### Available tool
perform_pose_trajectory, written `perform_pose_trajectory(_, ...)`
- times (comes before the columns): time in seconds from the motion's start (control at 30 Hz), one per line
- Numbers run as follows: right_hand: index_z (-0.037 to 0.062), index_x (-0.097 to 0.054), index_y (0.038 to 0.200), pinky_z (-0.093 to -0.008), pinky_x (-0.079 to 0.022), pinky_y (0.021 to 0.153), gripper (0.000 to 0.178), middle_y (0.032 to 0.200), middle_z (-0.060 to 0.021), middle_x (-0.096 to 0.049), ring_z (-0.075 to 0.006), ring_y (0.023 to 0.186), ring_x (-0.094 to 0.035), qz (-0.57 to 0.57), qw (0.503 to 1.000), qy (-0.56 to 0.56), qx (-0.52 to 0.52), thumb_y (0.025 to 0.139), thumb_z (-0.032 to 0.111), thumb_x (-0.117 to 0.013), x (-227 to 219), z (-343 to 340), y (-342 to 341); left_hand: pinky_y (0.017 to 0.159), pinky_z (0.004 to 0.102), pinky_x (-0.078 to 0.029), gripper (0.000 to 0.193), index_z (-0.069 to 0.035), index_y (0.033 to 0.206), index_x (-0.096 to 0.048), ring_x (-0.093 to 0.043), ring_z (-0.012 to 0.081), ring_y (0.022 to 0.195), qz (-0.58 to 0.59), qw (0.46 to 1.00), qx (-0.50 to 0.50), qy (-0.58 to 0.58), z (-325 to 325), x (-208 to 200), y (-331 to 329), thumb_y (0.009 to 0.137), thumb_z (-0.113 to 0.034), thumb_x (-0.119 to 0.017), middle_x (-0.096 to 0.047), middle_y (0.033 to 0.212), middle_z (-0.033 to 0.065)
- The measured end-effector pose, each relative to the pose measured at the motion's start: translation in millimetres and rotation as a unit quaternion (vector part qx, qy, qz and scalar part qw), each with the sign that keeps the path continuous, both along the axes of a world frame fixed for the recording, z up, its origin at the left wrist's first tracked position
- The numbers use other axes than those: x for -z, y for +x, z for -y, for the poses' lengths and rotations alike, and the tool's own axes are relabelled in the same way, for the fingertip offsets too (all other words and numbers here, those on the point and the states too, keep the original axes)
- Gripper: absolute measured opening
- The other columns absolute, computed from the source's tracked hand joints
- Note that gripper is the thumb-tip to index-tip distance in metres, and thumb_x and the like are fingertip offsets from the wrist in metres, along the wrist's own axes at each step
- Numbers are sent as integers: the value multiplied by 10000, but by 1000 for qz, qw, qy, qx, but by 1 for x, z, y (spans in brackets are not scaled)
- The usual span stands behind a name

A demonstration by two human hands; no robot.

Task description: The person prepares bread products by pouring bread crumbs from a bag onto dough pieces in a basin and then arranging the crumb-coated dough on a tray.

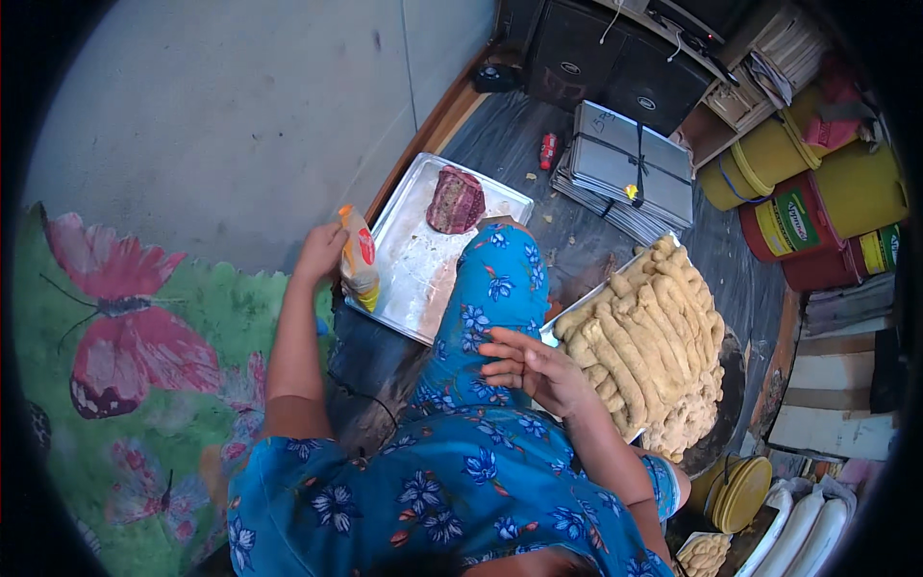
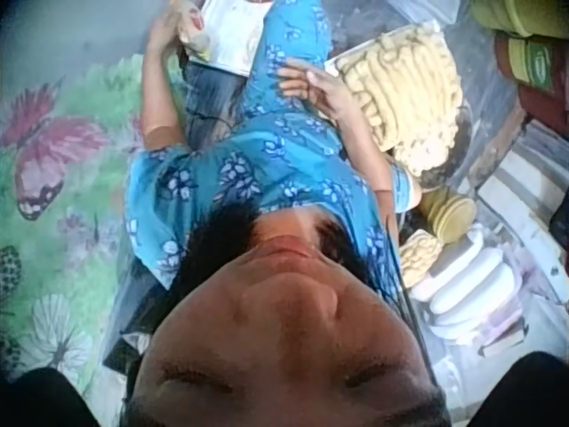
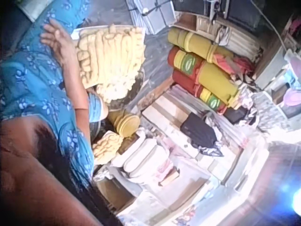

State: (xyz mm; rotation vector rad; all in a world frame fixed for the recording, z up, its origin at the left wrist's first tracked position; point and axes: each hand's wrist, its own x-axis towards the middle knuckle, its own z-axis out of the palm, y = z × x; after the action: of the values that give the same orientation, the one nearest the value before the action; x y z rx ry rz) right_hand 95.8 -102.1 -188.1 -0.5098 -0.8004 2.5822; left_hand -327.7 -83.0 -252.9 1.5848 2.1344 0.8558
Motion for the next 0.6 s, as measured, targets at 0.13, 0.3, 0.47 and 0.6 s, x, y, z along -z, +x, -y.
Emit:
perform_pose_trajectory(0.13, 6, -347, 1345, -400, -415, 951, 595, 1280, -160, -485, -275, 1116, -524, 8, 1000, -4, 8, 889, 325, -556, -2, 0, 0, 656, 435, -438, 332, 40, 779, -554, -571, 403, 726, -25, 998, 11, -48, -10, 7, -12, 852, -280, -502, -570, 759, 253)
perform_pose_trajectory(0.3, -10, -330, 1352, -378, -428, 937, 563, 1261, -149, -501, -256, 1099, -534, 6, 1000, -18, 20, 909, 274, -530, 1, -1, -3, 675, 456, -455, 324, 3, 810, -606, -588, 392, 754, -163, 980, 67, -92, -38, 0, -23, 850, -299, -498, -596, 787, 236)
perform_pose_trajectory(0.47, -12, -330, 1352, -371, -431, 936, 555, 1250, -149, -510, -249, 1098, -537, 3, 999, -22, 29, 912, 263, -526, 6, -3, -3, 684, 470, -464, 303, -43, 808, -636, -596, 375, 749, -248, 959, 77, -112, -69, -14, -18, 845, -309, -495, -616, 783, 200)
perform_pose_trajectory(0.6, 14, -356, 1342, -391, -427, 941, 573, 1266, -153, -501, -269, 1105, -533, 15, 998, -20, 52, 891, 304, -558, 9, -7, 3, 683, 462, -467, 269, -50, 778, -632, -597, 370, 743, -251, 959, 78, -104, -90, -9, -26, 831, -285, -511, -620, 781, 187)
